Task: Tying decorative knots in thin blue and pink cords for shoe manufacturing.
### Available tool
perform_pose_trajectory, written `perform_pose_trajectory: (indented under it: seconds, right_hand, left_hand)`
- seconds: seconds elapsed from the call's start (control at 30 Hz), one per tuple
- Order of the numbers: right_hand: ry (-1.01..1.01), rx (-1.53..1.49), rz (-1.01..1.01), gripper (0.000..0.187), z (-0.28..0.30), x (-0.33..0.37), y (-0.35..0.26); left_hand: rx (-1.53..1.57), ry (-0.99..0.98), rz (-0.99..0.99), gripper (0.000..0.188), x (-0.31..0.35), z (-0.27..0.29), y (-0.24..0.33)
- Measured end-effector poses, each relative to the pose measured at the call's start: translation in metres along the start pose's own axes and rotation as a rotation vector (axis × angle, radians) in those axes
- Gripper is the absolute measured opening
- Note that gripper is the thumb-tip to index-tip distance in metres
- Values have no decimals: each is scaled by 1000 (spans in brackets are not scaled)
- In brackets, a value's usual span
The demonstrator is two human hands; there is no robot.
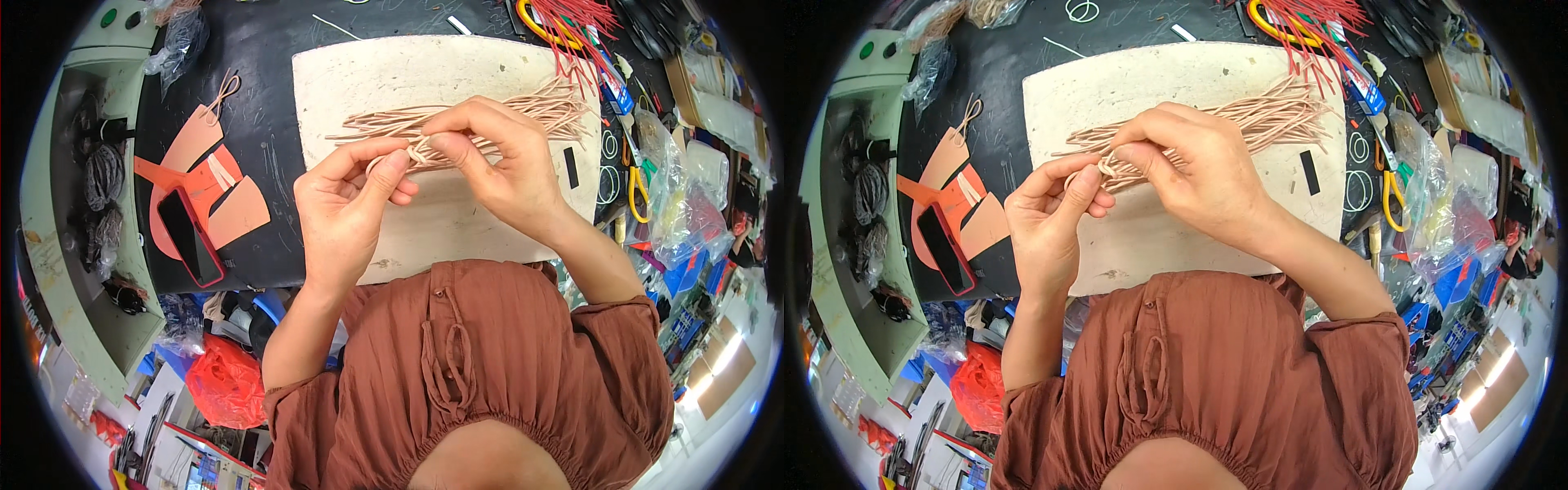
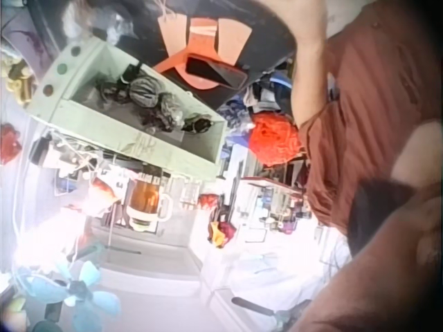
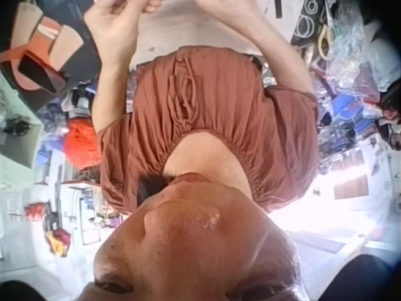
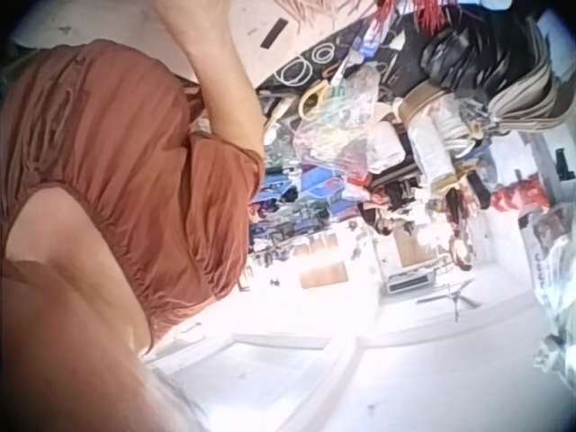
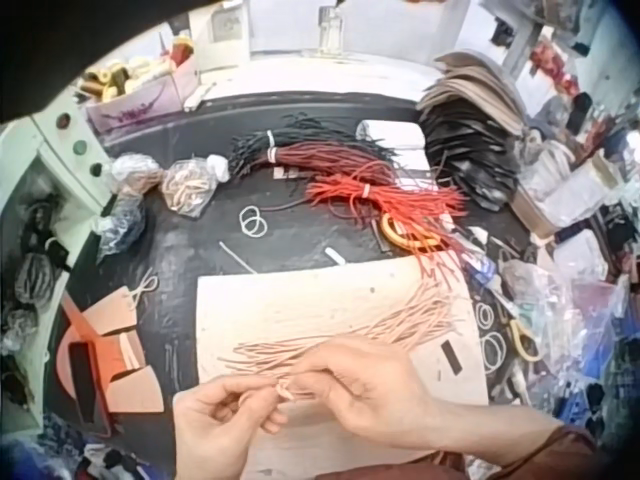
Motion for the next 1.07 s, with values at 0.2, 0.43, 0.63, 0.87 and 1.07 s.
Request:
perform_pose_trajectory:
  seconds: [0.2, 0.43, 0.63, 0.87, 1.07]
  right_hand:
    - [-142, -481, -358, 7, -18, 7, 29]
    - [-115, -391, -189, 9, -18, 4, 23]
    - [-153, -483, -355, 10, -24, 10, 34]
    - [-189, -257, -171, 11, -23, 9, 18]
    - [-234, -214, -180, 12, -28, 10, 18]
  left_hand:
    - [57, 38, 22, 17, 0, 3, -6]
    - [424, 19, 329, 19, 8, -2, -31]
    - [433, 96, 190, 17, 4, 6, -28]
    - [183, 101, 7, 14, 0, 8, -16]
    - [325, 86, -39, 16, 0, 5, -12]
Point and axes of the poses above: each hand's wrist, its own x-axis away from the middle knuckle, its own z-axis out of the back of the hand, y = z × x, the point moved 8 cm from there along -x, towards the middle knuckle, and after that the axes turned 12 degrees about -z, right-handed, at the moved point
